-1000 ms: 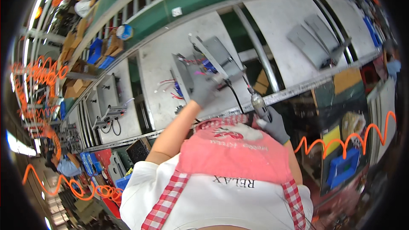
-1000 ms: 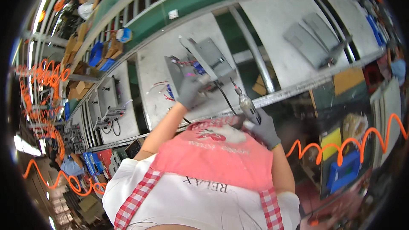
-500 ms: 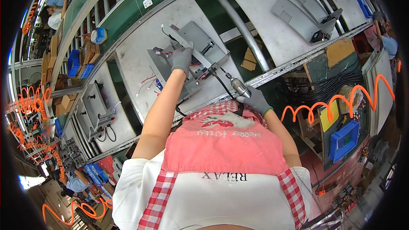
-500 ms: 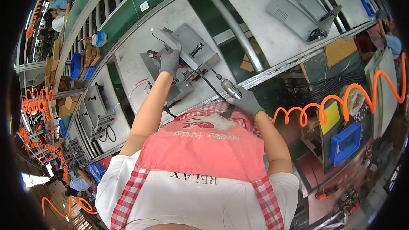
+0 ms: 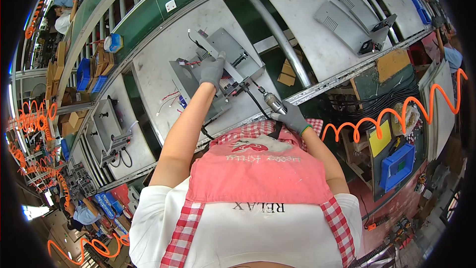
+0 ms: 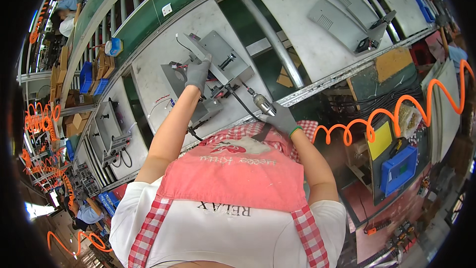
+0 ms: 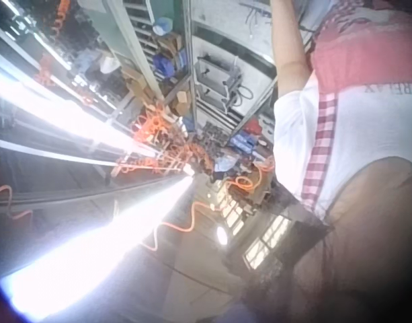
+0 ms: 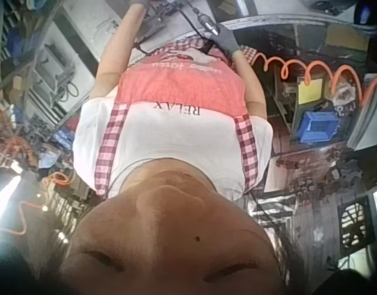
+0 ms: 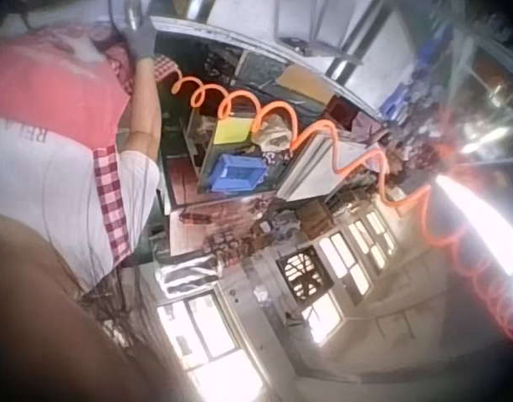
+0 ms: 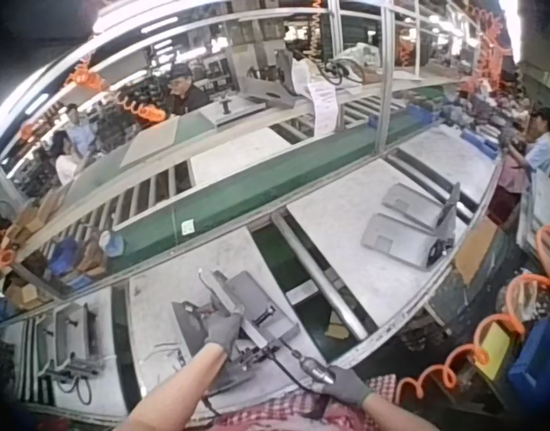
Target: The person assembles electronic components on a workbench, using a cordless screwdriver to secure parts onto a circuit board and a pneumatic screwdriver to fasten screws into a metal enclosure. They handle wires, circuit boards, and metal casings, moving the assembled unit along the assembly line.
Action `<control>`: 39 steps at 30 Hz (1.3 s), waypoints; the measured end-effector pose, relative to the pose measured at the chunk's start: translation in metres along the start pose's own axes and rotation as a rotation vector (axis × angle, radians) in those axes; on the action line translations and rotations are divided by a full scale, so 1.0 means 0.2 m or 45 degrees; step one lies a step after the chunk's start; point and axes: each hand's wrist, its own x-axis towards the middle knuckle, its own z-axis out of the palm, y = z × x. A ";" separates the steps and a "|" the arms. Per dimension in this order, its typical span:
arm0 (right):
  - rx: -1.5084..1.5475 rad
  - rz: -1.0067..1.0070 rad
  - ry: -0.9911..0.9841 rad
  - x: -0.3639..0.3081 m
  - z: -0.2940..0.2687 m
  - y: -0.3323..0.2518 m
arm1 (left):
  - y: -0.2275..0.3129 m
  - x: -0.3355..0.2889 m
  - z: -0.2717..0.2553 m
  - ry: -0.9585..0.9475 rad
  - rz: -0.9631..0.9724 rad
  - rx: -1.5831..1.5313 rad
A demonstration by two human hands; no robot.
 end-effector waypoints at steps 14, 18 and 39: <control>-0.048 0.016 -0.073 0.01 0.05 -0.02 | 0.10 -0.08 0.01 0.078 -0.017 0.048; -0.077 -0.041 -0.044 0.01 0.05 -0.02 | 0.03 -0.03 -0.01 0.029 0.027 -0.057; -0.066 0.086 -0.033 -0.03 0.06 -0.06 | -0.01 0.01 0.00 0.134 0.040 0.099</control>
